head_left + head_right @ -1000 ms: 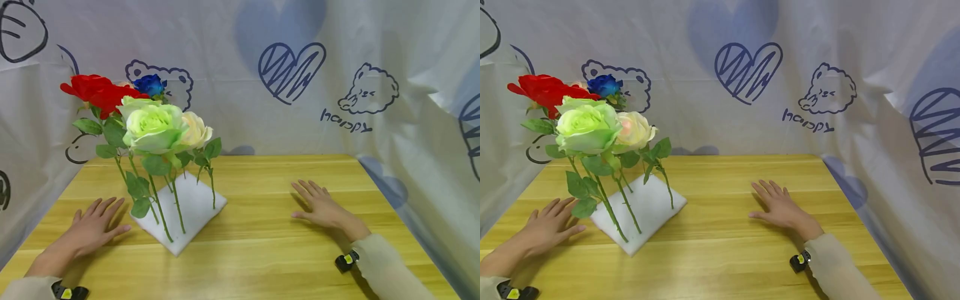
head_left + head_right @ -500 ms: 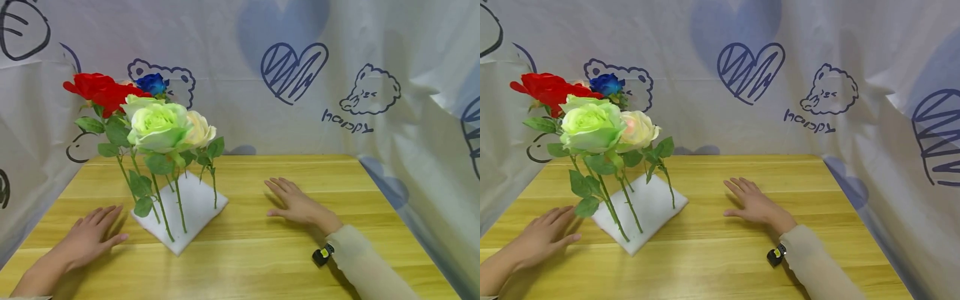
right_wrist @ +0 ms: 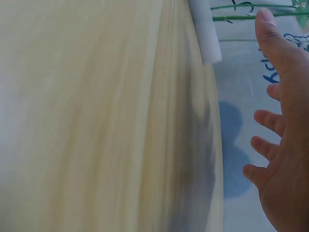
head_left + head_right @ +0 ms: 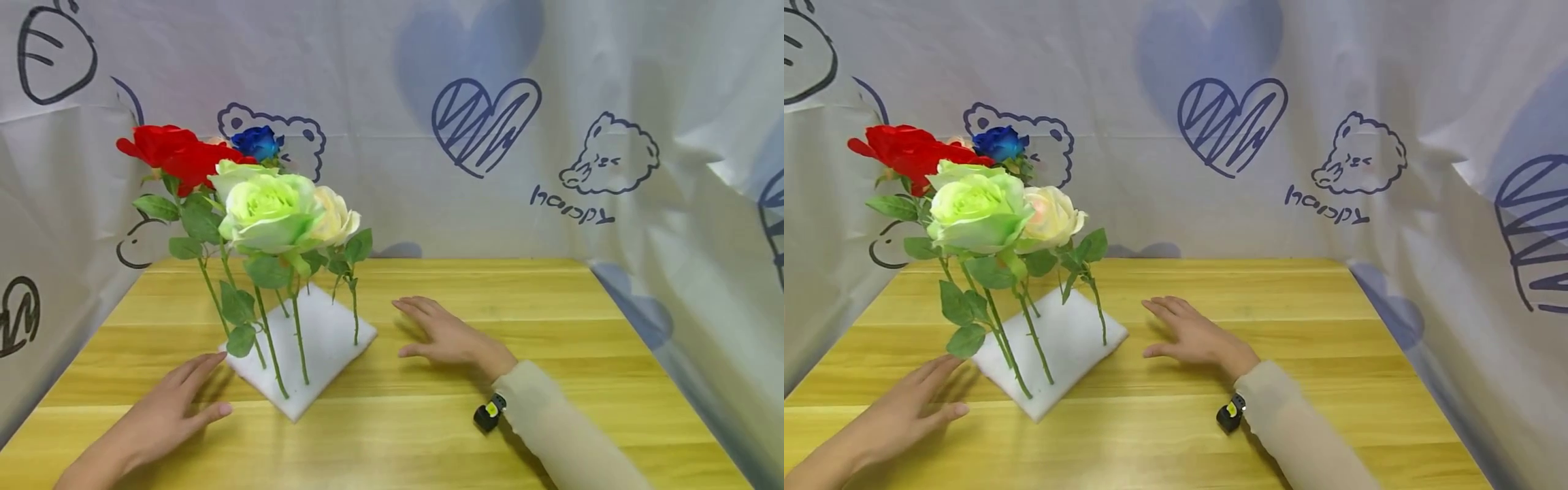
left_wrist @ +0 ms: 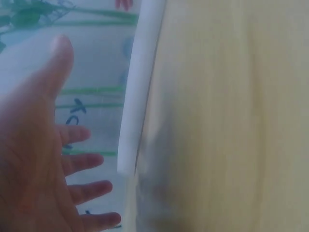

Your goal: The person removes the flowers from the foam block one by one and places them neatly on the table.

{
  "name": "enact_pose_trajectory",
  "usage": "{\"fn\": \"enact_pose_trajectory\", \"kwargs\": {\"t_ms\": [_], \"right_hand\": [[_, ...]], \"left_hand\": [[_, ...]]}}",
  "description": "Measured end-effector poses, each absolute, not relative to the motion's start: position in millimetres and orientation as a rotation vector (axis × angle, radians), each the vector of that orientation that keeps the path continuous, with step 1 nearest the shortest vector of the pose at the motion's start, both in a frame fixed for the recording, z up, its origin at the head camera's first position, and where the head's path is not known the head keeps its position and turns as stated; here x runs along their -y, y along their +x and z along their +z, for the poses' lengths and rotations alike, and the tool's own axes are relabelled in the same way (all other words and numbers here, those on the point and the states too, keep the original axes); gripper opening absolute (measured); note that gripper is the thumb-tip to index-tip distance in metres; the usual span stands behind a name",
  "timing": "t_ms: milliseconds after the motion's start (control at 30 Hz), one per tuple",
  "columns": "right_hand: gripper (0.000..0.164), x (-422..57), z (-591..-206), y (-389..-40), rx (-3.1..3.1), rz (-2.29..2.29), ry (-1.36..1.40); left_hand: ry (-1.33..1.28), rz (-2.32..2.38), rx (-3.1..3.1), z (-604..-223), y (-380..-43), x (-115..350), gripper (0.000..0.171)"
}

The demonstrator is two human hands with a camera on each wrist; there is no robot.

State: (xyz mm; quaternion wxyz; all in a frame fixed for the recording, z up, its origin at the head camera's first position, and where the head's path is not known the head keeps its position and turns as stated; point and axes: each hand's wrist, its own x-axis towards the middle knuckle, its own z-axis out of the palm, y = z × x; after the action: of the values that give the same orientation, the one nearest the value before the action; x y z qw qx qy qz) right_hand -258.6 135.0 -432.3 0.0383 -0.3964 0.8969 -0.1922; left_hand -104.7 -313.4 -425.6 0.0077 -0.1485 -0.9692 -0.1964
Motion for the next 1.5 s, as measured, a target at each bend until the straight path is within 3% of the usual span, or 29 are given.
{"fn": "enact_pose_trajectory", "kwargs": {"t_ms": [500,1233,1500], "right_hand": [[0.09,-81.6,-438.4,-261.5,-2.64,-0.655,-1.227],[0.089,-43.3,-440.8,-279.8,-2.56,-0.618,-1.222],[0.081,-37.3,-440.9,-280.4,-2.534,-0.64,-1.248]], "left_hand": [[-0.439,-0.655,2.991,-428.7,-93.9,280.3,0.084],[-0.459,-0.593,2.982,-436.6,-99.0,256.0,0.082],[-0.427,-0.595,3.015,-435.8,-99.7,249.2,0.087]]}}
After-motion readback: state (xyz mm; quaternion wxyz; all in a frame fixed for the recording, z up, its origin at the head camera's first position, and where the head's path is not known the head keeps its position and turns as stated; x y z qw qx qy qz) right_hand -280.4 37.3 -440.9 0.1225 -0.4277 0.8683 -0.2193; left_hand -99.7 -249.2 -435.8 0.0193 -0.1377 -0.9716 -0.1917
